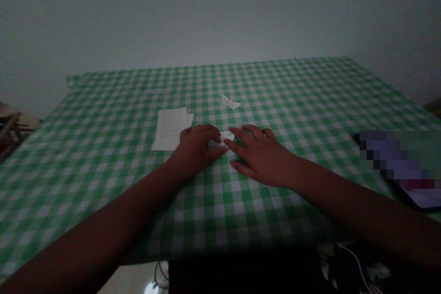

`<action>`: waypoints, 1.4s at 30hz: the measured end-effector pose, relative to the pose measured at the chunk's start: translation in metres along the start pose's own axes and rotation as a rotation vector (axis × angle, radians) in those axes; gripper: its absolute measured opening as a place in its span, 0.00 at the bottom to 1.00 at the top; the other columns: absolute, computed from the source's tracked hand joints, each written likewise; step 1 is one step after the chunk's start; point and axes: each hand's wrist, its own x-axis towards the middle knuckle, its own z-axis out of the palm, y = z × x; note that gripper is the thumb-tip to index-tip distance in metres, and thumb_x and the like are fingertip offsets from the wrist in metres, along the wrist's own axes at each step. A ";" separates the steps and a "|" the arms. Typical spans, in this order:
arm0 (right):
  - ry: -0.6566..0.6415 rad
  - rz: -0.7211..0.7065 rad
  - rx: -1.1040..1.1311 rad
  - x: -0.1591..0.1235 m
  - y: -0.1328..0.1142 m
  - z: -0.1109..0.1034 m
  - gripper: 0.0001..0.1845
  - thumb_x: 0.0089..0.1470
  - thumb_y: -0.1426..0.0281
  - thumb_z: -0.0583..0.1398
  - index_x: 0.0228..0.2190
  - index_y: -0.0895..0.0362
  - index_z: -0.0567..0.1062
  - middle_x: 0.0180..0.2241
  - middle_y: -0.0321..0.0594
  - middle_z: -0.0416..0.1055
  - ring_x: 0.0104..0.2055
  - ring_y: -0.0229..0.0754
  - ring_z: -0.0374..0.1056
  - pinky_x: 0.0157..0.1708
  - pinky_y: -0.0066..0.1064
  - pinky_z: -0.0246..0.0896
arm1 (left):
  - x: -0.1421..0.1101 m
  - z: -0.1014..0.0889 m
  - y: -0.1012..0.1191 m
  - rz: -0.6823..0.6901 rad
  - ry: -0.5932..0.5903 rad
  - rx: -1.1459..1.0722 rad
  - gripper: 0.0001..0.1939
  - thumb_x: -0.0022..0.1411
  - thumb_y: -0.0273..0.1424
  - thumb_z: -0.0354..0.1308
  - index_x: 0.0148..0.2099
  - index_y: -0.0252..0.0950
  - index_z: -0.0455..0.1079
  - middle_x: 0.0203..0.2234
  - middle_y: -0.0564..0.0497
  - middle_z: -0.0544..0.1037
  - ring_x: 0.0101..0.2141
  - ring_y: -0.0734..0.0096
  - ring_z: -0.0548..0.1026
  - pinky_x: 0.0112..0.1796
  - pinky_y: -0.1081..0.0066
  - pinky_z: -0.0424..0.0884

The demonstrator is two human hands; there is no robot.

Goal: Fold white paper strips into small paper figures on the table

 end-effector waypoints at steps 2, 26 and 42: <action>0.031 -0.024 -0.004 0.000 0.000 -0.003 0.29 0.64 0.58 0.55 0.63 0.55 0.63 0.69 0.50 0.51 0.66 0.67 0.48 0.55 0.63 0.52 | 0.000 0.000 0.000 -0.019 -0.011 -0.021 0.09 0.59 0.38 0.65 0.40 0.41 0.74 0.48 0.51 0.78 0.52 0.59 0.73 0.57 0.53 0.60; -0.034 -0.215 0.071 -0.002 -0.002 -0.013 0.23 0.65 0.73 0.52 0.60 0.62 0.68 0.61 0.50 0.66 0.61 0.53 0.62 0.59 0.49 0.57 | -0.004 -0.019 -0.009 0.138 -0.181 -0.014 0.10 0.60 0.34 0.63 0.45 0.43 0.75 0.51 0.52 0.77 0.54 0.60 0.73 0.58 0.53 0.60; -0.076 -0.208 0.069 -0.004 -0.002 -0.013 0.25 0.64 0.73 0.52 0.61 0.59 0.67 0.63 0.48 0.63 0.64 0.53 0.59 0.61 0.50 0.55 | -0.005 -0.019 -0.009 0.142 -0.173 -0.014 0.10 0.59 0.33 0.64 0.45 0.42 0.74 0.51 0.51 0.77 0.54 0.59 0.73 0.57 0.52 0.59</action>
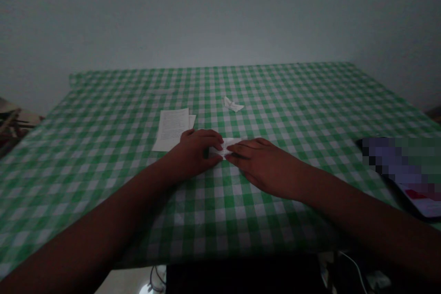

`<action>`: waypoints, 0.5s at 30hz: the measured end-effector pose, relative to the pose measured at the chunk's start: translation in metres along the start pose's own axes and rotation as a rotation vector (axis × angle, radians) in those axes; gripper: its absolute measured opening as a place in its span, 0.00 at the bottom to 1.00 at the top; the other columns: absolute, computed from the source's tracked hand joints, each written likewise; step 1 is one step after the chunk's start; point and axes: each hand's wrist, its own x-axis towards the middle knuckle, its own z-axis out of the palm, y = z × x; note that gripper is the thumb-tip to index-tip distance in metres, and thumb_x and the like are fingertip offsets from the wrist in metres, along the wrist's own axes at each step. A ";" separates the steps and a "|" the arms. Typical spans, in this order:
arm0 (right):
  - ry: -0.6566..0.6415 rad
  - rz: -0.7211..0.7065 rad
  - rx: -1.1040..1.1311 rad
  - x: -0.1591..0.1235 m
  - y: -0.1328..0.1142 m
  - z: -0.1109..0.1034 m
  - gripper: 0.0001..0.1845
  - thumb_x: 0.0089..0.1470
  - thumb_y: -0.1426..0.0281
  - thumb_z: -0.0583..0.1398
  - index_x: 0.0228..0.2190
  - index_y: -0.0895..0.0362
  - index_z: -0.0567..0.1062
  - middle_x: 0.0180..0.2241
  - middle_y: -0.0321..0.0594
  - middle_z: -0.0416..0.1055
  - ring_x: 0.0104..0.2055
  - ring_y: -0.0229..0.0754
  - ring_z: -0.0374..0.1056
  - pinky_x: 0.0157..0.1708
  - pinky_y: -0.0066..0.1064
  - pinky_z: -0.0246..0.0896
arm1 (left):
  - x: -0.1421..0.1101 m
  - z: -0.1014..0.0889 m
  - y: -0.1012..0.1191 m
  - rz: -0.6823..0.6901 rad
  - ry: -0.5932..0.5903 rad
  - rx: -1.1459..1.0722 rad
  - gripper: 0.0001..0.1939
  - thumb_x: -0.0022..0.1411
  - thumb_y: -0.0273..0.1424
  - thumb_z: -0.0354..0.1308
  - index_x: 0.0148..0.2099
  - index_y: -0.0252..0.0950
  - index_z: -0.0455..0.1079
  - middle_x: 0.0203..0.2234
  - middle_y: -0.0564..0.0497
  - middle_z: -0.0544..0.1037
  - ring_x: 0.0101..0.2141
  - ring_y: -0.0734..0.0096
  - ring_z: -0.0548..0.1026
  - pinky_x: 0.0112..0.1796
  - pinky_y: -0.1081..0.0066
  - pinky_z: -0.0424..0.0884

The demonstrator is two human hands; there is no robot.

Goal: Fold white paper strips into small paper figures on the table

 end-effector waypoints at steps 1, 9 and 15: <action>-0.003 -0.001 -0.004 0.000 0.000 0.000 0.25 0.64 0.73 0.52 0.61 0.59 0.67 0.64 0.49 0.62 0.64 0.53 0.59 0.61 0.50 0.55 | 0.000 0.000 0.000 -0.002 -0.003 -0.001 0.10 0.59 0.34 0.63 0.45 0.42 0.74 0.51 0.51 0.77 0.54 0.60 0.73 0.57 0.53 0.59; -0.008 0.005 0.004 -0.001 -0.001 -0.001 0.25 0.64 0.73 0.52 0.61 0.59 0.67 0.64 0.49 0.62 0.64 0.53 0.58 0.61 0.50 0.55 | 0.000 0.001 -0.001 0.012 0.000 -0.001 0.10 0.60 0.35 0.63 0.45 0.43 0.74 0.51 0.51 0.77 0.54 0.59 0.72 0.57 0.53 0.59; 0.000 0.019 0.014 -0.001 -0.002 -0.001 0.25 0.63 0.73 0.53 0.60 0.58 0.67 0.64 0.49 0.61 0.64 0.53 0.58 0.61 0.50 0.56 | 0.000 0.000 0.000 0.006 -0.005 0.003 0.10 0.60 0.34 0.62 0.45 0.43 0.74 0.51 0.51 0.77 0.55 0.60 0.72 0.58 0.54 0.59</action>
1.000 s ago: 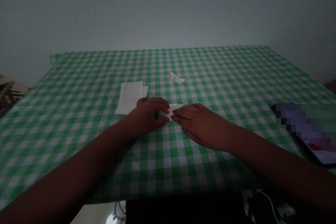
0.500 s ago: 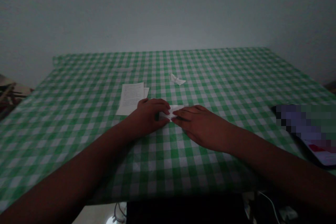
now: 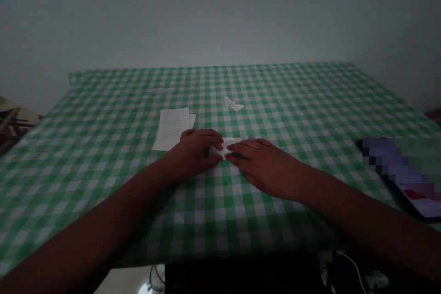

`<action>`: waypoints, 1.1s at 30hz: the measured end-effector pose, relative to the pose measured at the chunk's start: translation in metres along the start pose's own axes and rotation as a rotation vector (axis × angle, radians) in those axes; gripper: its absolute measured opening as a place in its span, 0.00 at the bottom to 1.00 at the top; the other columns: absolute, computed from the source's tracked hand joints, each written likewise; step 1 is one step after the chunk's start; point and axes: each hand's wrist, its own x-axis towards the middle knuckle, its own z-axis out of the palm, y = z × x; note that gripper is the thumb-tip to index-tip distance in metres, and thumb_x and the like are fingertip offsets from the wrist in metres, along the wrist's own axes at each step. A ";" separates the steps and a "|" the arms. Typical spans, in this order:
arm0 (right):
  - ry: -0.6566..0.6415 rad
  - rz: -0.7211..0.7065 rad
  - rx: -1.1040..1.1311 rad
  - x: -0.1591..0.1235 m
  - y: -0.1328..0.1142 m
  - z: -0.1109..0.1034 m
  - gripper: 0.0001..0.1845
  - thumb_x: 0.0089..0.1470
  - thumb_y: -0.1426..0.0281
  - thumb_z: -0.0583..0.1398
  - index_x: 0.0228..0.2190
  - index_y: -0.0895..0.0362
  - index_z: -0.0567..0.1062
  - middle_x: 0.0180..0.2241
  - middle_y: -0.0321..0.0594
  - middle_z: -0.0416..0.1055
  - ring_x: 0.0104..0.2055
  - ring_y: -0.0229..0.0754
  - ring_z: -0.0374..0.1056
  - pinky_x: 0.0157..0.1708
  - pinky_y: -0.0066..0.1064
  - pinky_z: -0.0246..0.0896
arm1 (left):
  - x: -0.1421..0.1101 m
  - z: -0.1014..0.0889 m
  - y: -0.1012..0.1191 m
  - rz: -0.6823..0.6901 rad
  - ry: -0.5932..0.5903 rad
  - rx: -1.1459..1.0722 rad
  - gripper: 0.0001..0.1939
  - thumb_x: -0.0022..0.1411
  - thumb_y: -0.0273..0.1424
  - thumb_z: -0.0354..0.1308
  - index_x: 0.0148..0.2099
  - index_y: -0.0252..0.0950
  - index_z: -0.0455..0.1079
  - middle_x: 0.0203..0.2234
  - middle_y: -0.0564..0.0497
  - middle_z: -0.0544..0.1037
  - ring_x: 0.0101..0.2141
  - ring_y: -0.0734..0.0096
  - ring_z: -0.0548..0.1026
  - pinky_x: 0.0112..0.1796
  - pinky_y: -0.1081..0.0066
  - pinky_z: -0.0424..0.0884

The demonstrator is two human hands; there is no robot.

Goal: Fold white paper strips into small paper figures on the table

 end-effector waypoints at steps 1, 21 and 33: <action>-0.002 0.001 0.003 0.000 0.000 0.000 0.25 0.63 0.73 0.53 0.61 0.58 0.67 0.65 0.50 0.60 0.65 0.53 0.58 0.61 0.50 0.55 | 0.000 0.000 0.000 -0.002 0.005 0.000 0.10 0.60 0.34 0.63 0.45 0.43 0.74 0.51 0.51 0.77 0.55 0.60 0.72 0.58 0.54 0.59; 0.006 -0.024 0.064 0.002 0.011 0.002 0.25 0.64 0.72 0.51 0.61 0.55 0.66 0.65 0.46 0.61 0.62 0.53 0.60 0.57 0.50 0.59 | 0.000 0.000 0.004 -0.011 -0.011 0.029 0.14 0.62 0.35 0.58 0.51 0.43 0.71 0.51 0.51 0.76 0.55 0.57 0.71 0.57 0.52 0.56; -0.009 -0.038 0.086 0.003 0.014 0.003 0.27 0.62 0.77 0.52 0.61 0.56 0.65 0.64 0.46 0.62 0.62 0.52 0.60 0.57 0.51 0.59 | 0.000 0.001 0.001 -0.007 -0.003 0.020 0.13 0.62 0.35 0.58 0.49 0.44 0.72 0.52 0.51 0.76 0.55 0.59 0.71 0.58 0.52 0.56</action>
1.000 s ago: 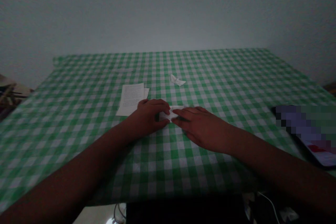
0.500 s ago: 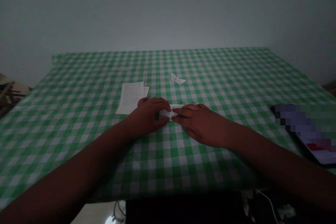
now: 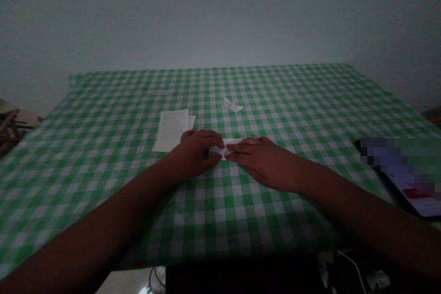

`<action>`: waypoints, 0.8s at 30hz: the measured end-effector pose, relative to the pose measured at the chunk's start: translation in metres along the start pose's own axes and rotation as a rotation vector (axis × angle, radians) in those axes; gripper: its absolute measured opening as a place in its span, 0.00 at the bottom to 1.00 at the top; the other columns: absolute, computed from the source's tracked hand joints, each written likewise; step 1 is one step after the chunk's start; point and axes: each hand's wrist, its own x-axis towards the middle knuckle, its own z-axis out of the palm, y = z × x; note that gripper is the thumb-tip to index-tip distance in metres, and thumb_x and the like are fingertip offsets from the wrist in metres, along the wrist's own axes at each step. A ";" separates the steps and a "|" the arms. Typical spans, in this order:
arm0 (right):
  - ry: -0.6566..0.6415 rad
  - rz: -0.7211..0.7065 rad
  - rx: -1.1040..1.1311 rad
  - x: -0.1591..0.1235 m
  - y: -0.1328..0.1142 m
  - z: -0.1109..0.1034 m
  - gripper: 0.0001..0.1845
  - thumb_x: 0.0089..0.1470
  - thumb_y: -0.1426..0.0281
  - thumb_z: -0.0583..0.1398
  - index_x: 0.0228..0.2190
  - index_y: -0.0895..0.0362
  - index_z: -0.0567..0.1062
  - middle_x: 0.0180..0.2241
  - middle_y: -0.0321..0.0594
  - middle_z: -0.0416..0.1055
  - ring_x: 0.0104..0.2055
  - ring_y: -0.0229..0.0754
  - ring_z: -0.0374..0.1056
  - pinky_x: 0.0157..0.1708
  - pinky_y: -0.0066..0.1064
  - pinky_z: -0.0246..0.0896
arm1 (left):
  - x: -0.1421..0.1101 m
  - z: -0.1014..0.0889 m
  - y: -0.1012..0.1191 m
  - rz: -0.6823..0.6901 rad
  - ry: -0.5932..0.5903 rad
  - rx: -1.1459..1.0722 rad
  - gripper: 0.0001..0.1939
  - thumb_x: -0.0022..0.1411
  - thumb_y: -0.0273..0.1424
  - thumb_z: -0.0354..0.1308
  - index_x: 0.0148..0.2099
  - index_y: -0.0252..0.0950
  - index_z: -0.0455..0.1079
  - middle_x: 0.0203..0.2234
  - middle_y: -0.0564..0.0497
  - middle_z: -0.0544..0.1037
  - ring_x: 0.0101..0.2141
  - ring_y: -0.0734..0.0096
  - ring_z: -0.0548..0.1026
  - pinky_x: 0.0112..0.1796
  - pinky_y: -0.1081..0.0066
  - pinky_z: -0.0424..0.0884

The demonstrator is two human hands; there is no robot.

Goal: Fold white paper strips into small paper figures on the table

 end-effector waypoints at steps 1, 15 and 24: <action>0.000 -0.002 -0.005 0.000 0.000 0.000 0.27 0.62 0.77 0.52 0.61 0.56 0.65 0.64 0.47 0.62 0.63 0.52 0.59 0.57 0.51 0.58 | 0.000 0.000 0.000 0.004 0.000 0.000 0.13 0.62 0.35 0.58 0.49 0.44 0.72 0.52 0.51 0.76 0.55 0.59 0.71 0.58 0.52 0.56; -0.016 0.007 -0.030 0.000 -0.003 -0.001 0.26 0.60 0.79 0.52 0.59 0.55 0.68 0.65 0.47 0.61 0.62 0.53 0.60 0.55 0.52 0.59 | -0.001 -0.001 0.001 0.008 -0.001 0.005 0.12 0.62 0.35 0.58 0.48 0.44 0.72 0.52 0.50 0.76 0.55 0.58 0.72 0.58 0.50 0.55; 0.007 0.032 -0.003 0.000 -0.004 -0.003 0.26 0.61 0.79 0.51 0.58 0.54 0.68 0.64 0.44 0.62 0.61 0.51 0.61 0.55 0.49 0.59 | -0.001 -0.001 0.001 0.005 -0.006 0.007 0.12 0.62 0.34 0.58 0.48 0.44 0.72 0.52 0.52 0.76 0.55 0.56 0.71 0.58 0.48 0.53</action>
